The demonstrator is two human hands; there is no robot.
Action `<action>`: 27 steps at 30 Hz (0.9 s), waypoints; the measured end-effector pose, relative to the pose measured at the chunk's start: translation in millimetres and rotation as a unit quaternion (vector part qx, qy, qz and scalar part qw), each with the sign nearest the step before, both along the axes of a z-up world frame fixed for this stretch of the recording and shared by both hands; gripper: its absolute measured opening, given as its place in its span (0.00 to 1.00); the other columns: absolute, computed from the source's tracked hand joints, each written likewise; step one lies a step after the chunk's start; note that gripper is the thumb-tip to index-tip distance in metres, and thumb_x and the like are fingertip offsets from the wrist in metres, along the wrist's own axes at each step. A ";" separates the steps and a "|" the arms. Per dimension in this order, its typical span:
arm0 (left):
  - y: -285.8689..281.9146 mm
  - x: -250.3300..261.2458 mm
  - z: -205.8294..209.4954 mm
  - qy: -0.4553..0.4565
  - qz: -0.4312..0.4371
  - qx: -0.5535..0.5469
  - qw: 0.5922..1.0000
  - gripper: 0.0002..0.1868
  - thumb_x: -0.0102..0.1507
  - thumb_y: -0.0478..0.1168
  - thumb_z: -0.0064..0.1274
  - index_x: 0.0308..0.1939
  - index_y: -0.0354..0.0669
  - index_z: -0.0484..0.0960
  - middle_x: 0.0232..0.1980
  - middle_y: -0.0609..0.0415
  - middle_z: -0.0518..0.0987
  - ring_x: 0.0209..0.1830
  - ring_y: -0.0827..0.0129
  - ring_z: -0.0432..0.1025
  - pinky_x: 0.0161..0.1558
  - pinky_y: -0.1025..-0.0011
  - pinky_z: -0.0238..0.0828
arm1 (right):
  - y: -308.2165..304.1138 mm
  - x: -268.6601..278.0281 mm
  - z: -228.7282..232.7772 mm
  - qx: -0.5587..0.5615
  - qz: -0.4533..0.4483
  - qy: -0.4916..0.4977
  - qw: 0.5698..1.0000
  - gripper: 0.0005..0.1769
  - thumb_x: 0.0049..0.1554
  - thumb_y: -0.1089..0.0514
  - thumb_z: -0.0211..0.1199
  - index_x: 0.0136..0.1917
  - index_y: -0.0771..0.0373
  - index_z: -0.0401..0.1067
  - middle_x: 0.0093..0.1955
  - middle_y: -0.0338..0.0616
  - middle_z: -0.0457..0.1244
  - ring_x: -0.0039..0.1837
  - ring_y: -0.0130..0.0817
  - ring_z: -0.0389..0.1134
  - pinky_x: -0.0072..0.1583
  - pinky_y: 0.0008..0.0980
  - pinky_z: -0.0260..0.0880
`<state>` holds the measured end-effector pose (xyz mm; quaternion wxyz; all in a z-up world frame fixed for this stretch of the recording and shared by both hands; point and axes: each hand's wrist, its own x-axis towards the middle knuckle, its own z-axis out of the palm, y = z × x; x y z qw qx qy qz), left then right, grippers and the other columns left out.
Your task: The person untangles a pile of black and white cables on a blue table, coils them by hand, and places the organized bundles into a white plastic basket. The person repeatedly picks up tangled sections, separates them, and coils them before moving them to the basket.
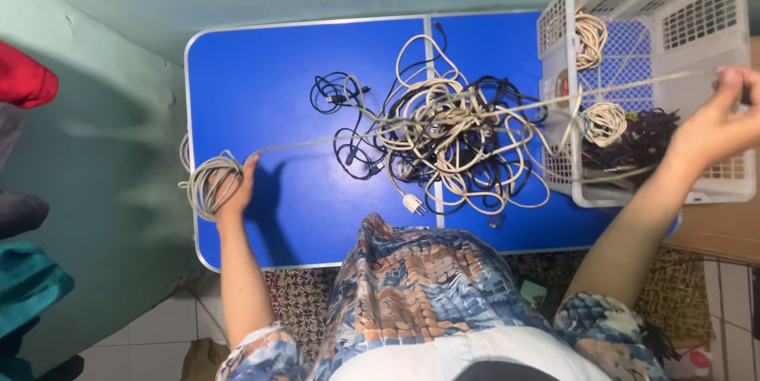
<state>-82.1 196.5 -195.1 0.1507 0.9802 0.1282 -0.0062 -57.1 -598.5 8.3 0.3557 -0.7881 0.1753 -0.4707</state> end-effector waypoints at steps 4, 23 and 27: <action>-42.7 15.2 40.3 0.210 0.121 -0.329 0.913 0.45 0.65 0.76 0.40 0.34 0.34 0.89 0.20 0.49 0.74 0.20 0.66 0.72 0.31 0.65 0.69 | -10.9 17.1 -42.9 -0.112 0.092 0.041 0.989 0.03 0.69 0.68 0.68 0.51 0.70 0.76 0.51 0.50 0.69 0.52 0.37 0.69 0.57 0.36 0.71; -234.1 -42.6 169.8 0.245 -0.333 -0.891 0.188 0.36 0.68 0.69 0.40 0.58 0.38 0.73 0.14 0.66 0.65 0.09 0.80 0.59 0.24 0.70 0.67 | 355.5 34.2 -30.5 -0.144 0.547 0.167 0.807 0.13 0.64 0.55 0.58 0.60 0.55 0.76 0.71 0.46 0.64 0.77 0.51 0.56 0.74 0.53 0.42; -209.1 -18.9 222.6 0.000 -0.126 -0.985 0.118 0.36 0.64 0.73 0.43 0.38 0.40 0.77 0.18 0.65 0.62 0.11 0.77 0.56 0.19 0.72 0.65 | 368.3 33.2 -44.4 -0.161 0.551 0.279 0.769 0.07 0.63 0.51 0.63 0.53 0.51 0.77 0.55 0.35 0.69 0.64 0.36 0.66 0.66 0.44 0.50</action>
